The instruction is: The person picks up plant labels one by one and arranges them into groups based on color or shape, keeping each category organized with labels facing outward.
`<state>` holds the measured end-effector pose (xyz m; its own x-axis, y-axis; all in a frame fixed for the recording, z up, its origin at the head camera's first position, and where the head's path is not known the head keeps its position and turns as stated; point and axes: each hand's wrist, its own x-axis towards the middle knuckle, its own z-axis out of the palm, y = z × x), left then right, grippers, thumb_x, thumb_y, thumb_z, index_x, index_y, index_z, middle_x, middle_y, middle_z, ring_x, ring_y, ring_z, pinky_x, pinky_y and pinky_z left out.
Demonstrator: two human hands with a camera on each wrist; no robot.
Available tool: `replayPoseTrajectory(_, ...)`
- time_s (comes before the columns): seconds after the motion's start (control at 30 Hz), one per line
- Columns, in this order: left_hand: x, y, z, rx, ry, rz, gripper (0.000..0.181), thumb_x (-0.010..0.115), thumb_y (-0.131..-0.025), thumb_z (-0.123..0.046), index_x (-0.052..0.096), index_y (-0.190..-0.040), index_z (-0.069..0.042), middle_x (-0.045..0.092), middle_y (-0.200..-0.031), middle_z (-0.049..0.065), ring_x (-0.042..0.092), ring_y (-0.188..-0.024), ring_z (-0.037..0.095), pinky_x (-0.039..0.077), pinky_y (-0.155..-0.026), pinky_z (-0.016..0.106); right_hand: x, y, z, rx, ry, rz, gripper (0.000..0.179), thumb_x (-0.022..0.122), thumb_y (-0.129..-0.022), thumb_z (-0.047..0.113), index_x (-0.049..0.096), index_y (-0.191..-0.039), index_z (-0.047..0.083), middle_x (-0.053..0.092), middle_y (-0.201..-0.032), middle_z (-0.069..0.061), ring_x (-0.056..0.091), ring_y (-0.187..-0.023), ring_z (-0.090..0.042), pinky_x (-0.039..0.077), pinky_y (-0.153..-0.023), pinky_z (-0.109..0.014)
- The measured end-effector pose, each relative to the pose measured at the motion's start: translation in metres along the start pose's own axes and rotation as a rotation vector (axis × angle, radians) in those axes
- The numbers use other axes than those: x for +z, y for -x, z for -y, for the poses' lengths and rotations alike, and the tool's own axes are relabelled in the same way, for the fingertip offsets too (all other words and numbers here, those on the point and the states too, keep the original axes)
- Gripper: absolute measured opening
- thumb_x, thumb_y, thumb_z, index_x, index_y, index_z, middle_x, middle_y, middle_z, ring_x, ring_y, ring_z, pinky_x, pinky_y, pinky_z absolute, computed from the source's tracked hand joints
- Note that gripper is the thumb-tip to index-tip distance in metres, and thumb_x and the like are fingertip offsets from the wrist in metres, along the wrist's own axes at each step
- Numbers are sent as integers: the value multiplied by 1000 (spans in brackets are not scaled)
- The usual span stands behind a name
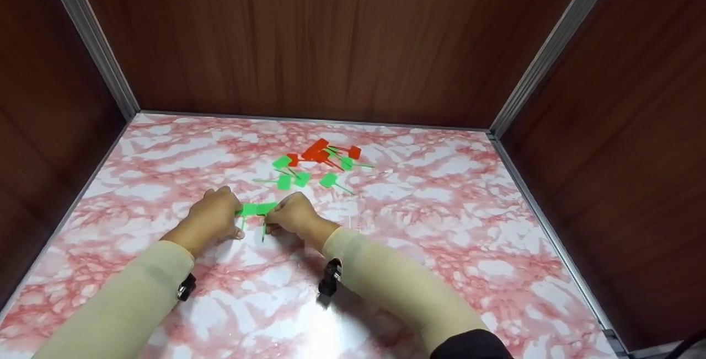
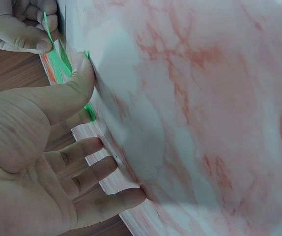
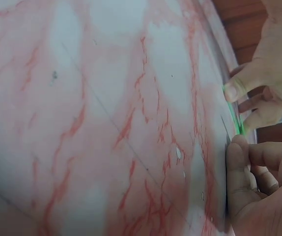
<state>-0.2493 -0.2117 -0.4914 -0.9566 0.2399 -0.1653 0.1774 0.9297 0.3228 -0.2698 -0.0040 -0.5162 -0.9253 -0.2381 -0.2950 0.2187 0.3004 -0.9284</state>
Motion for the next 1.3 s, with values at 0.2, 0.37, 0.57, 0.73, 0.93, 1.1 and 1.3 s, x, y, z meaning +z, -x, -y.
replayPoseTrajectory(0.2,0,-1,0,2,-5,4,50,103,-83,-24,83,-123,-1,61,-116,20,56,-111,42,57,-88,59,0,0,0,-17,39,1,11,83,-95,-6,83,-84,-5,83,-85,-25,75,-59,-13,68,-64,-30)
replayPoseTrajectory(0.37,2,-5,2,-21,-6,41,55,102,-85,-25,81,-130,-1,61,-122,21,55,-114,42,58,-92,60,1,-1,0,-39,92,2,12,84,-95,-4,84,-84,-5,83,-83,-23,77,-58,-12,68,-65,-29)
replayPoseTrajectory(0.57,1,-6,1,-19,-11,54,60,101,-86,-25,79,-137,-1,62,-128,25,56,-117,44,59,-93,61,-3,-1,0,-56,126,6,14,85,-95,-1,84,-82,-4,83,-83,-22,83,-66,-19,67,-64,-28)
replayPoseTrajectory(0.73,-1,-3,0,11,-15,33,50,102,-86,-25,83,-127,-3,62,-122,23,56,-110,42,58,-87,58,-6,-2,0,-45,105,41,13,83,-96,0,86,-85,-5,84,-83,-22,82,-65,-17,68,-65,-29)
replayPoseTrajectory(0.93,0,-4,1,5,-9,39,53,101,-86,-25,82,-129,-2,62,-121,21,55,-110,40,58,-90,59,-15,-4,-2,-54,92,72,11,81,-97,-1,86,-89,-7,84,-85,-23,78,-62,-14,70,-67,-33)
replayPoseTrajectory(1.1,-1,-4,1,0,-6,51,55,101,-86,-25,82,-131,-2,61,-123,21,55,-113,41,58,-93,59,-32,-4,3,-86,202,30,10,81,-98,3,88,-93,-3,86,-89,-21,81,-68,-17,68,-66,-31)
replayPoseTrajectory(1.3,0,-5,1,0,-6,54,53,102,-85,-25,82,-129,-1,62,-125,22,55,-114,42,60,-92,60,-61,-11,10,-150,367,-63,11,81,-97,8,89,-95,2,87,-92,-14,80,-76,-16,58,-64,-19)
